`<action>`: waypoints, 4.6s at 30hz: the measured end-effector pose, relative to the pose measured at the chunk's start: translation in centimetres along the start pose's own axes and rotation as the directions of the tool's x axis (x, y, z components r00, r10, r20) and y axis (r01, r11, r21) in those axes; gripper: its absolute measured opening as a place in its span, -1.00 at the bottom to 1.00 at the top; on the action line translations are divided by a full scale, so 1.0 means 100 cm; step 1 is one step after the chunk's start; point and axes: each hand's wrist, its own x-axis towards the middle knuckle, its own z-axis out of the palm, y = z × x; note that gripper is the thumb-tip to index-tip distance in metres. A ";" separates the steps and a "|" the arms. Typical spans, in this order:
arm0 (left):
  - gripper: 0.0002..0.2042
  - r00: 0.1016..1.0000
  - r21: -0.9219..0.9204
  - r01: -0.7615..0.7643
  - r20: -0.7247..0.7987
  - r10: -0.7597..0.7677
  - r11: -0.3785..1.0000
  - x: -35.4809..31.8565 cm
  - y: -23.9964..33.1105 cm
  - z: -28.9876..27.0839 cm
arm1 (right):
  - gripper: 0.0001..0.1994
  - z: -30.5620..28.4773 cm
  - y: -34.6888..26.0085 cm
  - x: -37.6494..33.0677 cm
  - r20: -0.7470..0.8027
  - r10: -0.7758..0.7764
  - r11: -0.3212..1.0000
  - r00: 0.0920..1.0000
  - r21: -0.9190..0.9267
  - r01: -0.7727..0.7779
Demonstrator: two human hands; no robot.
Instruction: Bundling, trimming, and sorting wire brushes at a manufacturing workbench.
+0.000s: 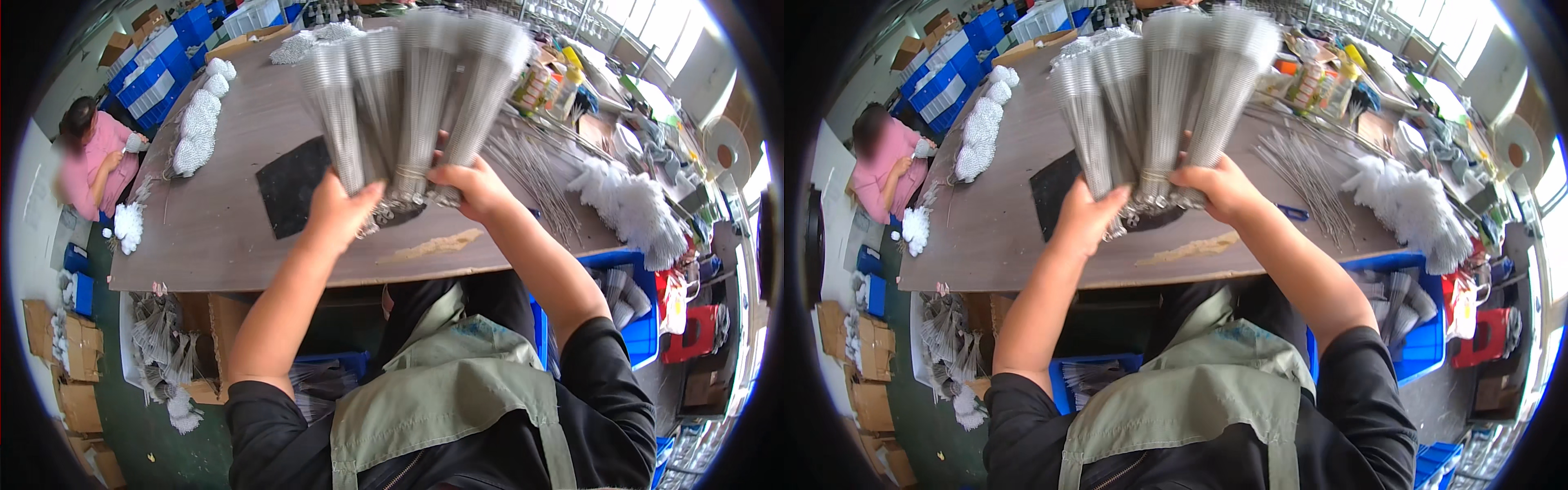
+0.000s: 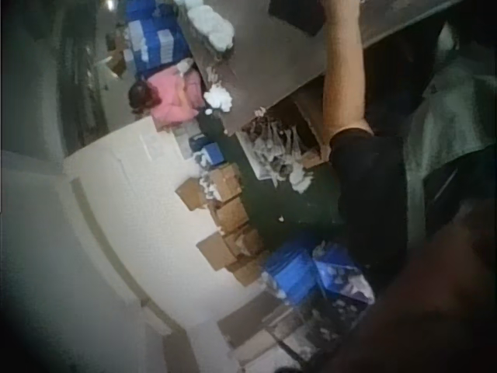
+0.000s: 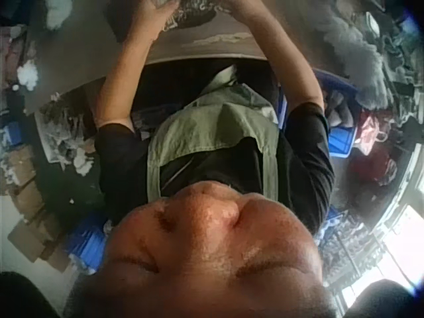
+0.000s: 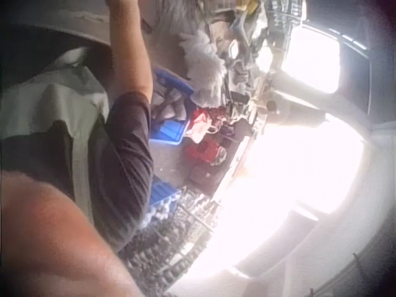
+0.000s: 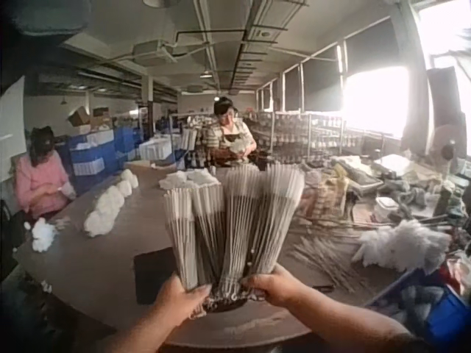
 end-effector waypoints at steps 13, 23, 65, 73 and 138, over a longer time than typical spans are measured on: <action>-0.53 0.951 0.328 0.306 -0.142 -0.274 0.894 0.133 -0.102 -0.133 | -0.71 -0.034 0.117 0.199 -0.201 0.565 0.819 0.800 0.021 -0.574; -0.33 0.917 0.790 0.365 -0.395 -0.046 0.492 0.124 -0.072 -0.117 | -0.22 -0.020 0.035 0.134 -0.157 0.197 0.105 0.968 -0.978 -0.180; -0.12 -0.388 0.789 0.614 0.290 -0.875 -0.011 -0.235 -0.248 0.477 | 0.10 -0.484 0.144 -0.467 -0.570 0.821 0.079 -0.028 0.161 -0.984; 0.02 -0.496 0.765 0.639 0.326 -0.804 -0.084 -0.229 -0.239 0.486 | 0.07 -0.437 0.096 -0.439 -0.595 0.800 0.027 -0.073 0.157 -0.987; -0.43 0.932 0.496 -0.351 0.100 0.349 0.794 0.097 0.008 0.072 | -0.56 -0.036 -0.004 0.010 -0.176 -0.072 0.995 0.982 0.049 0.082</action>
